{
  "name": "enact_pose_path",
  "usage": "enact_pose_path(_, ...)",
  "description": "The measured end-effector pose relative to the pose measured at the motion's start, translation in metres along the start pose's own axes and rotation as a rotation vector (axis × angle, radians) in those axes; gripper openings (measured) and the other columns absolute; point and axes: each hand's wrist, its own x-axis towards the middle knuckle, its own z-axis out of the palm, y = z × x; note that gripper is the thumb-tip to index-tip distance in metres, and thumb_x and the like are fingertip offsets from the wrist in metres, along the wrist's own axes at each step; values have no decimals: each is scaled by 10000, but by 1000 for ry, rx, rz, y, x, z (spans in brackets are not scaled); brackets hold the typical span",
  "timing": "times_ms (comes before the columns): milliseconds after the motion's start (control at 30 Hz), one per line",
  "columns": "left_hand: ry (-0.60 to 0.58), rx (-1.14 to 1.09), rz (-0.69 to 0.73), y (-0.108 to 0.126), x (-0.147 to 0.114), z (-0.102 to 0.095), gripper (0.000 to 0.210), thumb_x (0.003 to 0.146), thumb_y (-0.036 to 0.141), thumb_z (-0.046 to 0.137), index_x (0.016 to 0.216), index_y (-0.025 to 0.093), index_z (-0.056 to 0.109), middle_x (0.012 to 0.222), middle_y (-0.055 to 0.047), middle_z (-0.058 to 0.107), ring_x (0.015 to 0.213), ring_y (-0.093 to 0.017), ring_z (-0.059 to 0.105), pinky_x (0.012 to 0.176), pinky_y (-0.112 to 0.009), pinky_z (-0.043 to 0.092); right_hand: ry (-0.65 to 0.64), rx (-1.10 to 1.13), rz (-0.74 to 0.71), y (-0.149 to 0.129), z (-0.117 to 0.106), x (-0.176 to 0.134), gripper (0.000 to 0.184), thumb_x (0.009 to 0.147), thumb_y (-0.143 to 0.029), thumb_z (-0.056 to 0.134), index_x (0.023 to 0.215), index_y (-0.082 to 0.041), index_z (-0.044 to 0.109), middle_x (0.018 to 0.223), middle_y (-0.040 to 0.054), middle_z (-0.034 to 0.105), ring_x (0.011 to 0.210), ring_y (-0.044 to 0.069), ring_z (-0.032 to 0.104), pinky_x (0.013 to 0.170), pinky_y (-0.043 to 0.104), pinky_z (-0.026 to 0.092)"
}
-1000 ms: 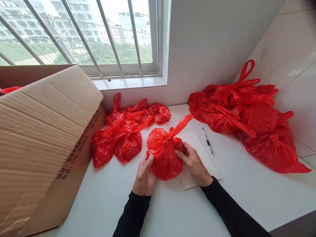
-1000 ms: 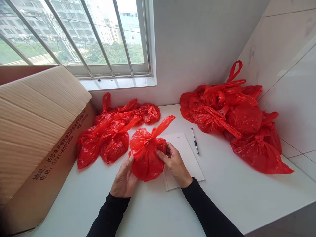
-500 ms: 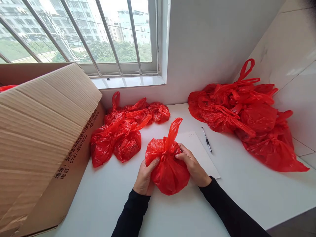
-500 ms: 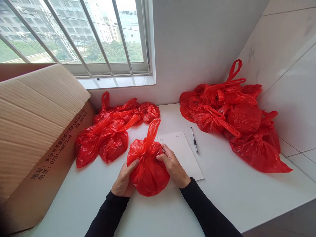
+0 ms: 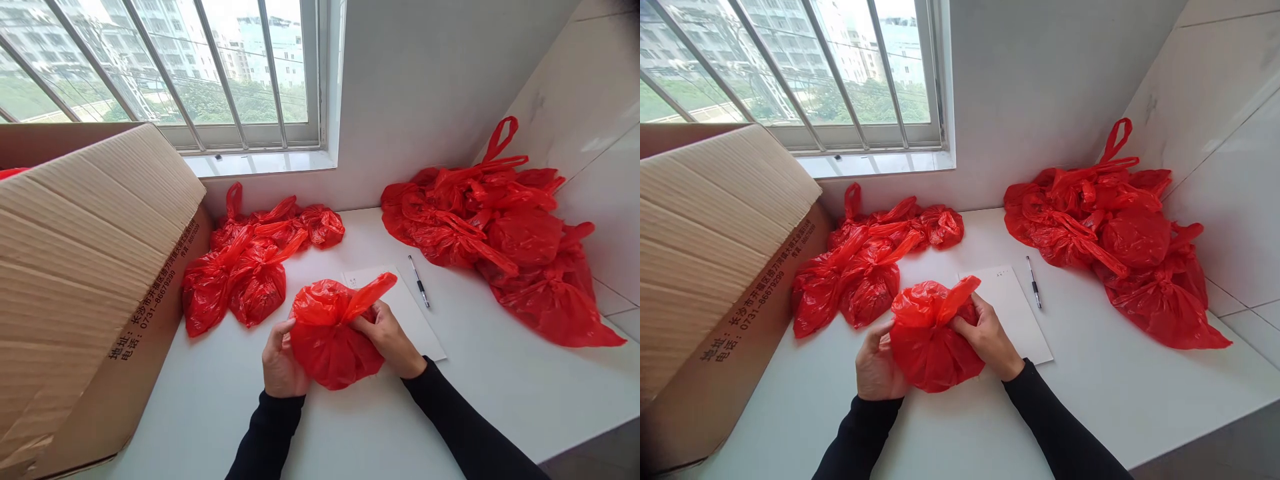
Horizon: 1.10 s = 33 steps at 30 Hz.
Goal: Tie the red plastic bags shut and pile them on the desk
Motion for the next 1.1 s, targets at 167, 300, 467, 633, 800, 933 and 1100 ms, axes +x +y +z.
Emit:
enact_pose_path(167, -75, 99, 18, -4, 1, 2, 353, 797, 444, 782, 1044, 191, 782, 1082, -101, 783, 1087, -352, 707, 958, -433, 567, -35, -56, 23, -1, 0, -1, 273, 876, -396, 755, 1078, -216, 718, 1086, 45, 733, 963, 247, 673, 826, 334, 548)
enact_pose_path(300, -183, 304, 72, -10, 5, -4, 445, 668, 268, 898, 1089, 204, 767, 1076, -92, 783, 1053, -342, 715, 903, -393, 577, -22, -148, -16, 0, 1, 0, 300, 844, -396, 785, 1083, -234, 705, 1067, 37, 725, 974, 244, 662, 857, 335, 536)
enact_pose_path(467, -108, 322, 136, -9, 8, -7, 349, 646, 215, 890, 975, 204, 773, 1014, -73, 788, 1010, -318, 723, 860, -366, 583, -40, -178, -35, 2, 3, 1, 207, 872, -405, 742, 843, -205, 697, 839, 15, 690, 834, 215, 630, 767, 318, 521)
enact_pose_path(633, -23, 246, 133, -6, 7, -6, 272, 764, 333, 814, 988, 187, 765, 1056, -81, 774, 1038, -307, 714, 904, -374, 566, 46, -120, 10, 5, 2, 1, 267, 849, -408, 767, 751, -192, 644, 714, -9, 628, 701, 180, 573, 644, 284, 476)
enact_pose_path(800, -92, 171, 63, -4, 0, 3, 450, 794, 343, 763, 1216, 203, 696, 1197, -98, 734, 1121, -318, 682, 946, -394, 548, 166, -53, 15, 9, -5, 2, 275, 844, -435, 782, 922, -201, 662, 878, 24, 694, 831, 217, 628, 703, 292, 510)
enact_pose_path(933, -141, 353, 137, -8, 3, 3, 542, 702, 281, 882, 1207, 197, 701, 1182, -112, 747, 1105, -324, 690, 932, -377, 550, 46, -71, 24, 4, -3, 1, 330, 842, -437, 787, 1065, -224, 670, 1080, 48, 722, 981, 248, 669, 806, 321, 553)
enact_pose_path(1100, -73, 373, 118, -10, 12, -13, 466, 615, 320, 946, 1015, 167, 763, 1005, -96, 787, 1026, -337, 715, 882, -391, 573, -43, -89, -19, 0, 5, -1, 417, 817, -414, 815, 1175, -259, 667, 1148, 36, 717, 1053, 254, 673, 919, 354, 552)
